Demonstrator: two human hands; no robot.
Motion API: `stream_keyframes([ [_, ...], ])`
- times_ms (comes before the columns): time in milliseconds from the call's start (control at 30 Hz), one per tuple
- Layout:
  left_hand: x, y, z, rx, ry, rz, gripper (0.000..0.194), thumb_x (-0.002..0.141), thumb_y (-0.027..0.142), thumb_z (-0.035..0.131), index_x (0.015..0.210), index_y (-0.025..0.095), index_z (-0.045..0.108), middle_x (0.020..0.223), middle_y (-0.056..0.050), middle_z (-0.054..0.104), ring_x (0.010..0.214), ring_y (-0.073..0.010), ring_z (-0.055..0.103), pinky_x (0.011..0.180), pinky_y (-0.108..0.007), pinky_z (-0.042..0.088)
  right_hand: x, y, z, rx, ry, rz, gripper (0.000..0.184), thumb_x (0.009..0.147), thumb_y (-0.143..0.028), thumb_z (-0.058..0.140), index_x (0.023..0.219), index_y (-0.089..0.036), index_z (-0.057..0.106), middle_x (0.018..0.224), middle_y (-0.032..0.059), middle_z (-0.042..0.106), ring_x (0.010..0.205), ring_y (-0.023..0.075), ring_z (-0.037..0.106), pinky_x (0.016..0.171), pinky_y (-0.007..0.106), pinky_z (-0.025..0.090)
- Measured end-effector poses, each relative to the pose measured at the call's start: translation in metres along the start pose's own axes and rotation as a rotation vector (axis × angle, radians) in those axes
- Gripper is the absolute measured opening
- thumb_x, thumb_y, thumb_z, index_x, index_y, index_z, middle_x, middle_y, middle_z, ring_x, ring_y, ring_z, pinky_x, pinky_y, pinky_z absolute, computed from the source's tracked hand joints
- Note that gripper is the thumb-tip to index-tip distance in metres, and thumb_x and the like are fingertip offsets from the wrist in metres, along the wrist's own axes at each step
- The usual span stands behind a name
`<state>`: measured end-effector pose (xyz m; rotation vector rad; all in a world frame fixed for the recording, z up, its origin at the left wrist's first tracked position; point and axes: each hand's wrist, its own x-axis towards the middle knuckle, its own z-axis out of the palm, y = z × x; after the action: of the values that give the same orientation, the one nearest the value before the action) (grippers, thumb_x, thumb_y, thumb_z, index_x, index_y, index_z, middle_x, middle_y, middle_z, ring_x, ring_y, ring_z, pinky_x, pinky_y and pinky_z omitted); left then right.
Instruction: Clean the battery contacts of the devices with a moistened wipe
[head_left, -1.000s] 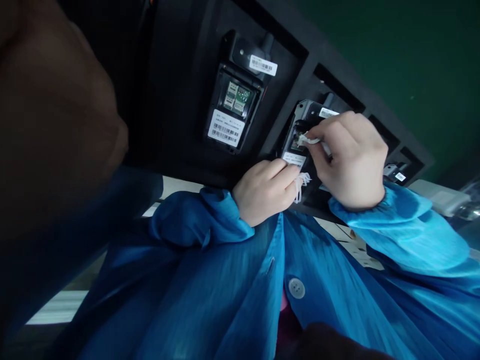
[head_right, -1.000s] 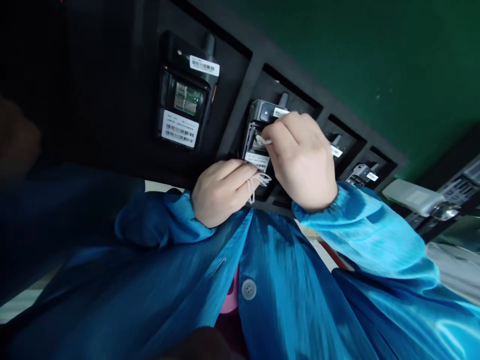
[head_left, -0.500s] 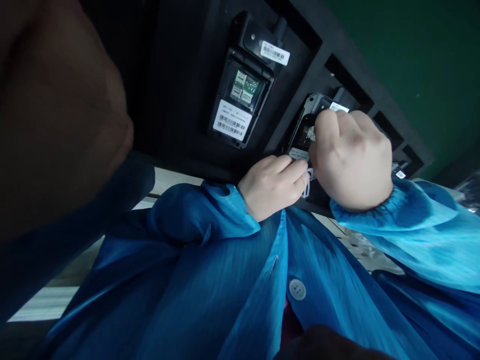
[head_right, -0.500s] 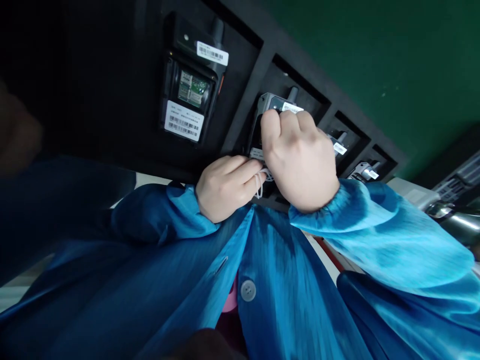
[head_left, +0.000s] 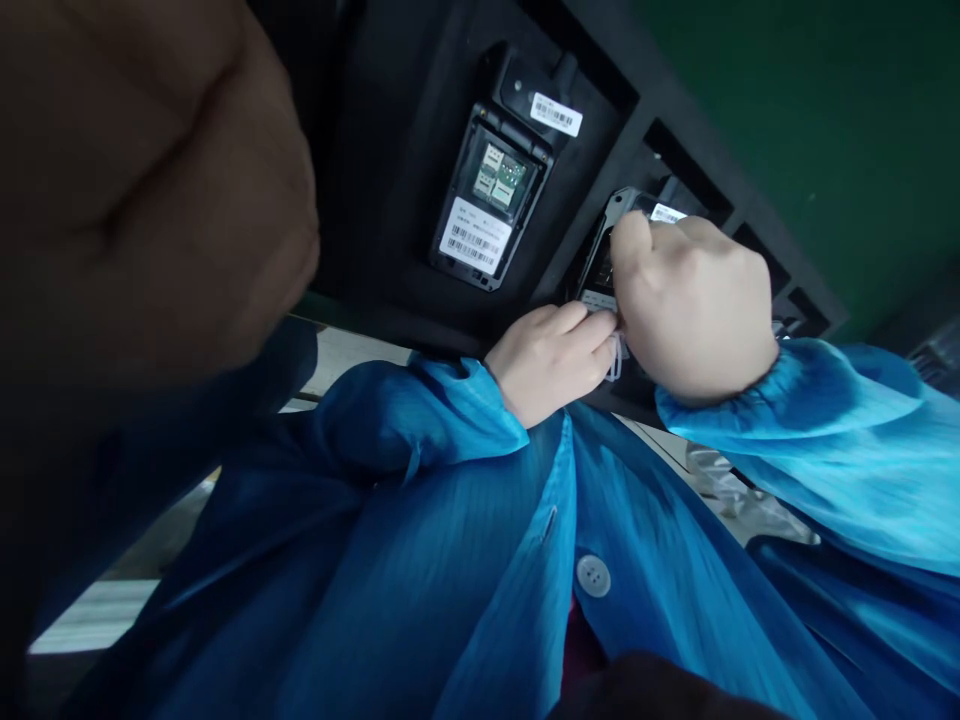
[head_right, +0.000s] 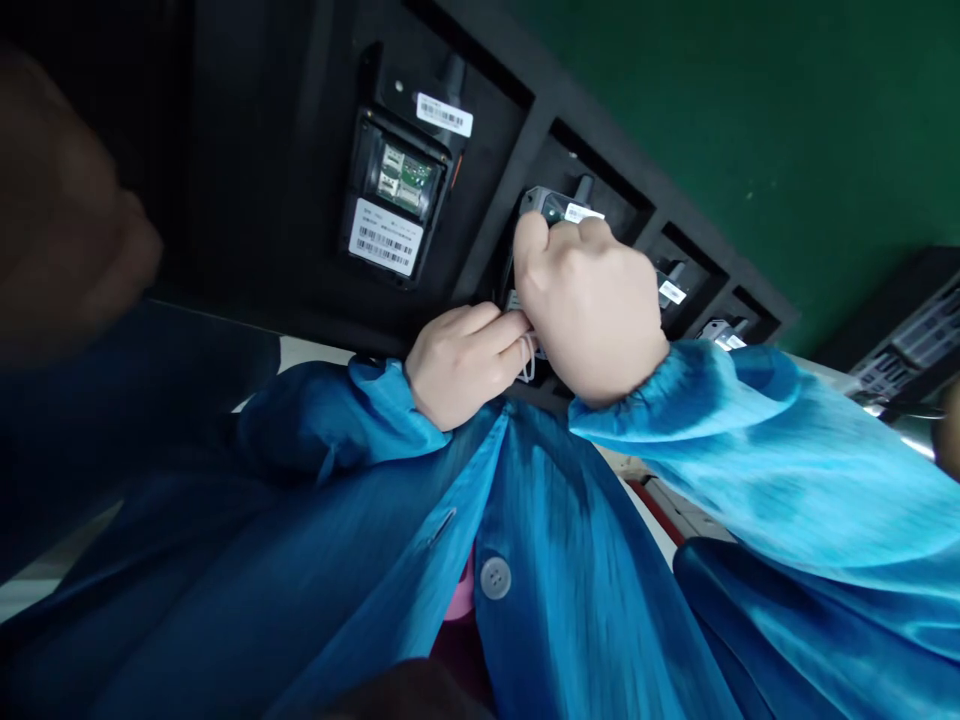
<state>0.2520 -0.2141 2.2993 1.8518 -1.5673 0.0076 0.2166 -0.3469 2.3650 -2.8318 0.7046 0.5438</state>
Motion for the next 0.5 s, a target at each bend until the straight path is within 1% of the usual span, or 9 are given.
stream_keyframes([
  [67,0.0,-0.001,-0.001,-0.004,-0.035,0.02,0.034,0.099,0.013,0.042,0.076,0.017,0.066,0.078,-0.003,0.067,0.073,-0.0161,0.057,0.06,-0.036,0.037,0.001,0.005,-0.005,-0.05,-0.017,0.004,0.018,0.077,0.0,0.044,0.074,-0.017,0.046,0.067,0.0044,0.044,0.083,0.0292,0.063,0.075,0.047,0.051],
  [100,0.001,-0.001,-0.001,-0.012,-0.059,0.021,0.035,0.1,0.014,0.041,0.076,0.016,0.067,0.078,-0.004,0.067,0.073,-0.0162,0.057,0.061,-0.036,0.038,0.0,0.01,-0.008,-0.059,0.004,-0.009,0.016,0.077,-0.001,0.047,0.076,-0.017,0.047,0.066,0.003,0.044,0.08,0.0278,0.063,0.075,0.046,0.051],
  [167,0.002,-0.001,-0.001,-0.025,-0.107,0.012,0.036,0.101,0.015,0.039,0.078,0.016,0.067,0.078,-0.004,0.066,0.074,-0.0164,0.058,0.061,-0.035,0.039,-0.008,0.024,-0.014,-0.017,0.101,-0.043,0.011,0.078,-0.008,0.056,0.081,-0.018,0.051,0.066,0.0003,0.046,0.071,0.0215,0.061,0.073,0.042,0.05],
  [233,0.002,-0.001,0.0,-0.008,-0.129,0.007,0.035,0.1,0.015,0.04,0.08,0.016,0.068,0.079,-0.004,0.067,0.075,-0.0167,0.059,0.061,-0.034,0.04,-0.023,0.04,-0.018,0.123,0.235,-0.044,0.011,0.08,-0.02,0.066,0.084,-0.019,0.055,0.069,-0.0011,0.052,0.062,0.0143,0.055,0.065,0.034,0.047],
  [267,0.002,-0.002,0.0,0.011,-0.127,0.013,0.033,0.1,0.015,0.041,0.081,0.016,0.069,0.079,-0.004,0.067,0.075,-0.0169,0.059,0.061,-0.034,0.041,-0.033,0.048,-0.019,0.239,0.3,-0.025,0.014,0.08,-0.026,0.069,0.085,-0.02,0.057,0.071,-0.0013,0.055,0.059,0.0119,0.052,0.06,0.03,0.044],
  [367,-0.002,-0.005,-0.002,0.011,-0.146,0.026,0.024,0.097,0.018,0.049,0.086,0.015,0.07,0.085,-0.005,0.069,0.078,-0.0179,0.06,0.066,-0.033,0.047,-0.067,0.071,-0.014,0.638,0.515,0.052,0.018,0.08,-0.034,0.073,0.089,-0.021,0.064,0.073,-0.0009,0.061,0.057,0.01,0.052,0.049,0.026,0.037],
  [433,-0.003,-0.005,-0.006,-0.081,-0.141,0.005,0.016,0.095,0.021,0.055,0.093,0.015,0.069,0.094,-0.006,0.07,0.085,-0.0188,0.062,0.074,-0.033,0.052,-0.091,0.089,-0.006,0.799,0.724,0.034,0.021,0.078,-0.039,0.076,0.09,-0.023,0.07,0.07,-0.0004,0.063,0.057,0.0105,0.052,0.046,0.026,0.036],
  [500,0.0,0.001,-0.01,-0.25,-0.074,-0.058,0.009,0.092,0.022,0.061,0.096,0.017,0.068,0.1,-0.006,0.07,0.091,-0.0184,0.063,0.081,-0.034,0.053,-0.116,0.109,0.003,0.864,0.958,0.003,0.028,0.071,-0.048,0.08,0.084,-0.024,0.072,0.068,0.0005,0.063,0.057,0.0116,0.052,0.046,0.028,0.038],
])
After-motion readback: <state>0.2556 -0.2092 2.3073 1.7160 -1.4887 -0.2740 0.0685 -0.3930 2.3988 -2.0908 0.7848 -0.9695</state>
